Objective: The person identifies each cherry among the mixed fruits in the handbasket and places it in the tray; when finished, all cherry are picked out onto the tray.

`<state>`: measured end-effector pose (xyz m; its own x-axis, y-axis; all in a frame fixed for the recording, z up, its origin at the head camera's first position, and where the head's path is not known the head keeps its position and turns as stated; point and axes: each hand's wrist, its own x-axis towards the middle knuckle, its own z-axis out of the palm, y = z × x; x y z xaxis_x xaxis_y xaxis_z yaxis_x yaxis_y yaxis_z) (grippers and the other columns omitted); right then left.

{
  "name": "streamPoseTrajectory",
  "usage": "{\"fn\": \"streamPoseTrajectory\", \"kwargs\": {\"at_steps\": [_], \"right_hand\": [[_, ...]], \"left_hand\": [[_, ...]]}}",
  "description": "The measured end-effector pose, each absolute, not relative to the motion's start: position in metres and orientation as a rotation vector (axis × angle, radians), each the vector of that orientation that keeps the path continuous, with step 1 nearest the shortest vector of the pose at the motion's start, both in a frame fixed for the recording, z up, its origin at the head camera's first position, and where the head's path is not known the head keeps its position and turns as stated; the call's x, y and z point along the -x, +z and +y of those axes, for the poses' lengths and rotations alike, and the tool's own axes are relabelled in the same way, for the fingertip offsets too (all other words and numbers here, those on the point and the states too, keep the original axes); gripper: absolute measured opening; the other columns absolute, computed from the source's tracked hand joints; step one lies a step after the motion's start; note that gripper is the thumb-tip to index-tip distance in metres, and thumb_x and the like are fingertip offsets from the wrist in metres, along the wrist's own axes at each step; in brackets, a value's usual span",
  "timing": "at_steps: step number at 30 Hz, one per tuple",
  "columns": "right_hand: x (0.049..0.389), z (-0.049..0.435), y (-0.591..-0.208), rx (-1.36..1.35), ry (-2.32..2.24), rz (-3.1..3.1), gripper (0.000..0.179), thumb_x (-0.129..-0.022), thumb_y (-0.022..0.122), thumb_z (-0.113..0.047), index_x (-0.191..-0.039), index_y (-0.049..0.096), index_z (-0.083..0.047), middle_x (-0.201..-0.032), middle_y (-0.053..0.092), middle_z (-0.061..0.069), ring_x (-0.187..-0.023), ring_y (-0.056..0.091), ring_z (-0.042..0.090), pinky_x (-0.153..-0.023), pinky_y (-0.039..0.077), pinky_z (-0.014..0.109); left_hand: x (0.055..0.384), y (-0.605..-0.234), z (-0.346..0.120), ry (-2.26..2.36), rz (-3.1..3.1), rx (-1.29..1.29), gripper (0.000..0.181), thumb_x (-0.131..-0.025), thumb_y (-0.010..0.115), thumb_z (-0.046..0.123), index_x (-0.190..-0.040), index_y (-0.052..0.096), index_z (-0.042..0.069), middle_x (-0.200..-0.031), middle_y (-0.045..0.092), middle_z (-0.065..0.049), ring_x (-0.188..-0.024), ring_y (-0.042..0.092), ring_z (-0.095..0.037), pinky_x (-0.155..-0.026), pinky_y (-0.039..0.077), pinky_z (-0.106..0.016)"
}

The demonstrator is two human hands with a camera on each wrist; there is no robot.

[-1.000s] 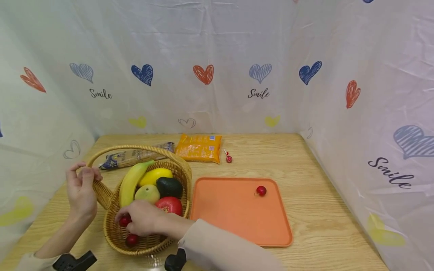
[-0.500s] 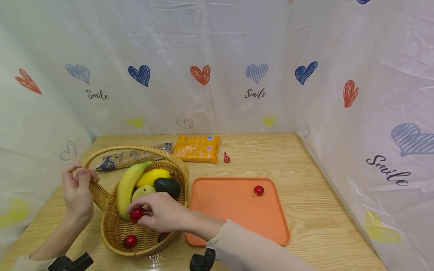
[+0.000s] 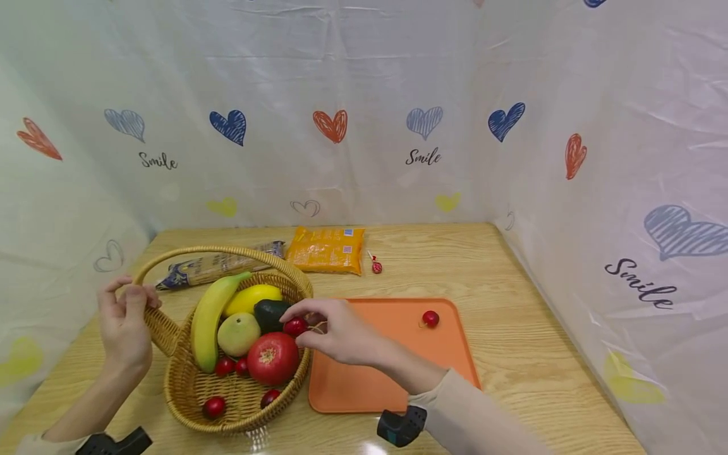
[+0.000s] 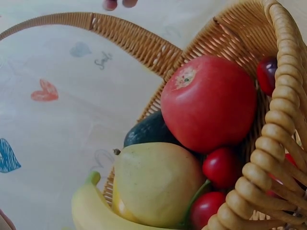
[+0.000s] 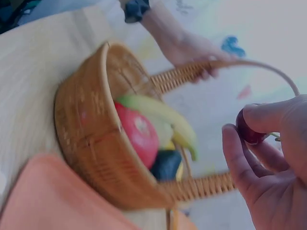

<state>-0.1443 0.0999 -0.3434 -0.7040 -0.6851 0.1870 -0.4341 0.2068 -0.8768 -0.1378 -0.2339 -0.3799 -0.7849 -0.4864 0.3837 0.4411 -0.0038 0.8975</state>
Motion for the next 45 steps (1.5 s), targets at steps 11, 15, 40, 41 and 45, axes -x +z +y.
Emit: {"fn": "streamPoseTrajectory", "kwargs": {"at_steps": [11, 15, 40, 41, 45], "right_hand": [[0.168, 0.156, -0.359, 0.789, -1.612, 2.323, 0.035, -0.104, 0.069, 0.003, -0.136, 0.064, 0.013, -0.134, 0.068, 0.036, -0.116, 0.076, 0.039, -0.093, 0.067, 0.029], [0.177, 0.172, -0.368, 0.699, -1.662, 2.369, 0.036, -0.104, 0.068, 0.005, -0.138, 0.062, 0.015, -0.135, 0.065, 0.039, -0.114, 0.075, 0.044, -0.093, 0.068, 0.036], [0.194, 0.22, -0.398, 0.31, -1.641, 2.479, 0.043, -0.103, 0.068, 0.004, -0.145, 0.058, 0.012, -0.141, 0.064, 0.037, -0.107, 0.077, 0.036, -0.062, 0.051, 0.024], [0.194, 0.22, -0.4, 0.299, -1.628, 2.484, 0.043, -0.103, 0.068, 0.004, -0.145, 0.058, 0.012, -0.141, 0.064, 0.037, -0.107, 0.077, 0.037, -0.062, 0.05, 0.023], [0.193, 0.22, -0.407, 0.314, -1.543, 2.55, 0.041, -0.103, 0.069, 0.005, -0.142, 0.059, 0.015, -0.138, 0.065, 0.038, -0.113, 0.076, 0.047, -0.083, 0.063, 0.029]], "left_hand": [[0.137, -0.38, -0.237, -1.85, -1.619, -0.039, 0.009, -0.116, 0.057, 0.024, -0.121, 0.053, 0.018, -0.09, 0.065, 0.011, -0.085, 0.06, -0.003, -0.083, 0.05, -0.01], [0.136, -0.38, -0.237, -1.857, -1.608, -0.019, 0.008, -0.117, 0.056, 0.023, -0.121, 0.053, 0.018, -0.089, 0.066, 0.012, -0.084, 0.06, -0.003, -0.084, 0.05, -0.011], [0.137, -0.38, -0.236, -1.864, -1.644, -0.052, 0.009, -0.117, 0.056, 0.025, -0.122, 0.052, 0.019, -0.092, 0.065, 0.011, -0.085, 0.059, -0.004, -0.083, 0.049, -0.01], [0.138, -0.38, -0.236, -1.864, -1.643, -0.053, 0.009, -0.117, 0.056, 0.025, -0.121, 0.052, 0.018, -0.092, 0.065, 0.011, -0.085, 0.059, -0.004, -0.083, 0.049, -0.01], [0.138, -0.38, -0.235, -1.859, -1.636, -0.042, 0.009, -0.117, 0.057, 0.025, -0.121, 0.053, 0.018, -0.092, 0.066, 0.011, -0.085, 0.059, -0.004, -0.084, 0.049, -0.01]]}}
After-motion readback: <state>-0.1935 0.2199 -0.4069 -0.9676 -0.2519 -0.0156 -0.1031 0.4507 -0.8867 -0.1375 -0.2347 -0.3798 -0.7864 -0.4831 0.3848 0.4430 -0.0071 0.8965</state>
